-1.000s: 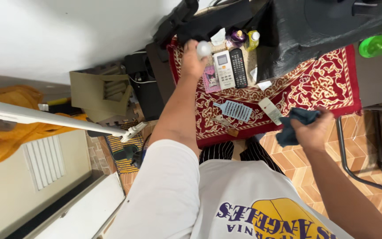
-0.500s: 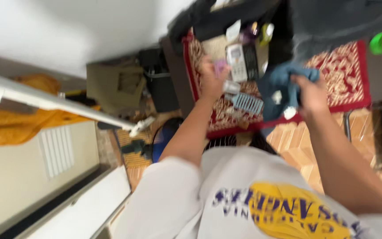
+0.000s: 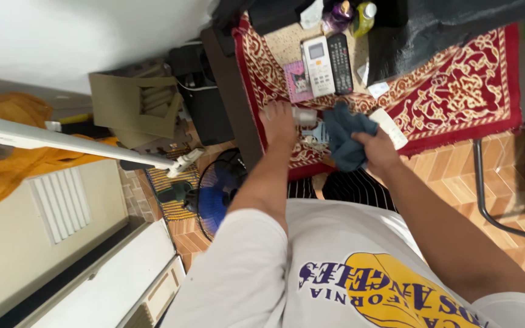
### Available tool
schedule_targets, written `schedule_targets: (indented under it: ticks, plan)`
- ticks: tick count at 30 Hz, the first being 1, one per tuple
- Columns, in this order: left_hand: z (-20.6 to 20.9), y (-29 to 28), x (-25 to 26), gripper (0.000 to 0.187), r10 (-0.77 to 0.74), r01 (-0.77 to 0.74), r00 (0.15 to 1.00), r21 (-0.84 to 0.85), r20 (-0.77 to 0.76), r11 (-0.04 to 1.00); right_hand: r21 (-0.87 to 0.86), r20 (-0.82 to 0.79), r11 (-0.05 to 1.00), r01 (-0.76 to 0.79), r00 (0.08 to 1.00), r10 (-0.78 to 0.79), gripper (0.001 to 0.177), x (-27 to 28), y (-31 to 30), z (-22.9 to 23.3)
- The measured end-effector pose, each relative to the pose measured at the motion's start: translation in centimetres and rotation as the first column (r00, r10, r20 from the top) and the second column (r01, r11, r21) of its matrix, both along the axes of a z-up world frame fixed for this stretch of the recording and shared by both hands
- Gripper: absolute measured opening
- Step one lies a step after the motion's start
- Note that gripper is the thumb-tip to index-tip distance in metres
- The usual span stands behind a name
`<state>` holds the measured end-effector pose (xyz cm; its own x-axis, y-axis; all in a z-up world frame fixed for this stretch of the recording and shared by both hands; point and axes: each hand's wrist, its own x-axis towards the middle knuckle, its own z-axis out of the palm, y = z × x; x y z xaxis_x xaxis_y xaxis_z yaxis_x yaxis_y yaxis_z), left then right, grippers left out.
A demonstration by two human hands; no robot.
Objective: The person wipes a pink foam mat with a pink cloth, then uses a blue cloth to wipe a game controller, a desk surface, and several small items including bottles and a remote. The person moves items aside to reach the desk surface and wipes each object individually.
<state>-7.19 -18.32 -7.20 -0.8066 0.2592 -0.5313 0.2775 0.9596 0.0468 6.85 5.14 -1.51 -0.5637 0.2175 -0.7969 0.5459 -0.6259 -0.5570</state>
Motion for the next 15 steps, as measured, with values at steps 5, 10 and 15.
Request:
schedule_targets:
  ticks: [5, 10, 15]
  plan:
    - [4.8, 0.0, -2.4, 0.081, 0.208, -0.168, 0.975, 0.355, -0.078, 0.92, 0.161, -0.233, 0.987, 0.028, 0.972, 0.011, 0.04, -2.0, 2.6, 7.0]
    - [11.9, 5.8, -1.5, 0.07, 0.297, -0.304, 0.948, 0.583, 0.11, 0.753, 0.419, -0.45, 0.9, 0.119, 0.888, 0.092, 0.04, -3.1, 2.5, 16.6]
    - [17.3, 13.7, 4.1, 0.045, 0.193, -0.056, 0.98, 0.893, -0.036, 0.446, 0.949, -0.212, -0.077, 0.304, 0.801, 0.559, 0.075, -4.2, 0.2, 22.2]
